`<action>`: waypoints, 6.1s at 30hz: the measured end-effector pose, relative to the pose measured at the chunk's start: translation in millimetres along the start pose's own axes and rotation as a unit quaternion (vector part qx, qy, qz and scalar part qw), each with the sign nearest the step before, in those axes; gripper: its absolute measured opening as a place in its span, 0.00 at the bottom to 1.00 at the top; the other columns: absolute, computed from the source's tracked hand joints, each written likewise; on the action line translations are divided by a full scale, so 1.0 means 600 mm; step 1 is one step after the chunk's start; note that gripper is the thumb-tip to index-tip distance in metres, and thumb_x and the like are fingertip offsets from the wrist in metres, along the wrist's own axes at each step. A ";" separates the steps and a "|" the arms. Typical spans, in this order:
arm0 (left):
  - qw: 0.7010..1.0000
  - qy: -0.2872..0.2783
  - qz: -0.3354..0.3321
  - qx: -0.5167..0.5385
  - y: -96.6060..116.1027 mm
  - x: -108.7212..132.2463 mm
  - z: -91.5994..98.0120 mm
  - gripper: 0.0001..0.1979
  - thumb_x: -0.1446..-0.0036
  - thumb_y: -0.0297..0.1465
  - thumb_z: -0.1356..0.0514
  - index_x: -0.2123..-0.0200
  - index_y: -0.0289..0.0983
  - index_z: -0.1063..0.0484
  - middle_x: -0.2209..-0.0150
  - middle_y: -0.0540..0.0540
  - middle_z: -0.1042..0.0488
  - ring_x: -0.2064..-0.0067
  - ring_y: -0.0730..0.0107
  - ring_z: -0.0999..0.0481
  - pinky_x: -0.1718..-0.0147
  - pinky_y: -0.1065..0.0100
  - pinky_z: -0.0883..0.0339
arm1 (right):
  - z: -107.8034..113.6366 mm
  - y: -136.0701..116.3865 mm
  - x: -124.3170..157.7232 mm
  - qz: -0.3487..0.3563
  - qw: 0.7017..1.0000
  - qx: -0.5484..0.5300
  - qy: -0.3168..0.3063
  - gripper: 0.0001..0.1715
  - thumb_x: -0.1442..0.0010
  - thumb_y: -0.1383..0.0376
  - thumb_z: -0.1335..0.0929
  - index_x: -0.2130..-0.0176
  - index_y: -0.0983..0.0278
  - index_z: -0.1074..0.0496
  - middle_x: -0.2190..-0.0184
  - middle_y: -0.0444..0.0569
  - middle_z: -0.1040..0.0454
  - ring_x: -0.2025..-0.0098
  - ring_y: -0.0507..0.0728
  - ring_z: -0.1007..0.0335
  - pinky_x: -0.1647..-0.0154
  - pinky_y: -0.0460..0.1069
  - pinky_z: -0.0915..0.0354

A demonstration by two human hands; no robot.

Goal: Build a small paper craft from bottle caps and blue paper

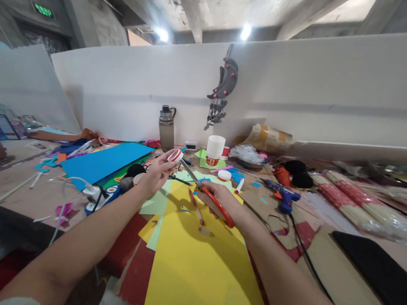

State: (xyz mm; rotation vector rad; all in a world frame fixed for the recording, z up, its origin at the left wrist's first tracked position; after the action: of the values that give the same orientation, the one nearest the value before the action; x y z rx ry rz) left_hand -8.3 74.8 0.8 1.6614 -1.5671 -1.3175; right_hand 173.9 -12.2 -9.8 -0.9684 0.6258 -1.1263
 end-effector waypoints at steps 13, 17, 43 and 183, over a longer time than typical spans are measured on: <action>1.000 -0.026 -0.002 -0.004 0.000 0.002 -0.011 0.31 0.61 0.22 0.36 0.48 0.37 0.25 0.51 0.43 0.23 0.62 0.71 0.28 0.67 0.70 0.39 | -0.002 0.010 0.001 -0.030 0.999 -0.039 0.002 0.10 0.43 0.57 0.37 0.68 0.59 0.41 0.85 0.32 0.42 0.88 0.46 0.45 0.88 0.41 0.48; 0.999 -0.028 -0.019 -0.035 0.004 0.004 -0.016 0.29 0.57 0.27 0.31 0.48 0.39 0.25 0.45 0.41 0.26 0.51 0.65 0.27 0.57 0.68 0.37 | -0.002 0.012 0.000 -0.034 0.999 -0.037 0.006 0.09 0.43 0.57 0.37 0.67 0.59 0.40 0.86 0.32 0.42 0.88 0.47 0.44 0.88 0.42 0.47; 1.000 -0.002 -0.017 0.025 0.005 0.003 0.002 0.30 0.61 0.24 0.31 0.50 0.37 0.25 0.51 0.42 0.23 0.53 0.63 0.25 0.64 0.70 0.35 | -0.004 0.001 -0.001 -0.013 1.000 -0.023 0.014 0.12 0.43 0.56 0.37 0.63 0.60 0.35 0.83 0.34 0.41 0.87 0.46 0.45 0.89 0.40 0.46; 0.991 -0.050 0.031 0.117 0.019 0.017 -0.029 0.17 0.50 0.27 0.35 0.54 0.32 0.25 0.54 0.39 0.21 0.65 0.76 0.25 0.67 0.75 0.30 | 0.003 -0.022 0.009 0.012 1.000 -0.020 -0.014 0.10 0.47 0.62 0.34 0.62 0.61 0.31 0.83 0.36 0.42 0.86 0.47 0.44 0.89 0.41 0.46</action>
State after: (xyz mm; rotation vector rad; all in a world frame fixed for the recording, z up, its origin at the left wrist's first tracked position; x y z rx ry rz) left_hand 0.4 58.5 14.9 1.6894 -1.8780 -1.2432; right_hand 171.4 -18.5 2.7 -1.0069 0.6386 -1.0804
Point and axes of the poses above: each hand's wrist, its own x-axis away from the middle knuckle, its own z-axis out of the back of the hand, y = z × x, the point moved 7 cm from there along -x, towards the middle knuckle
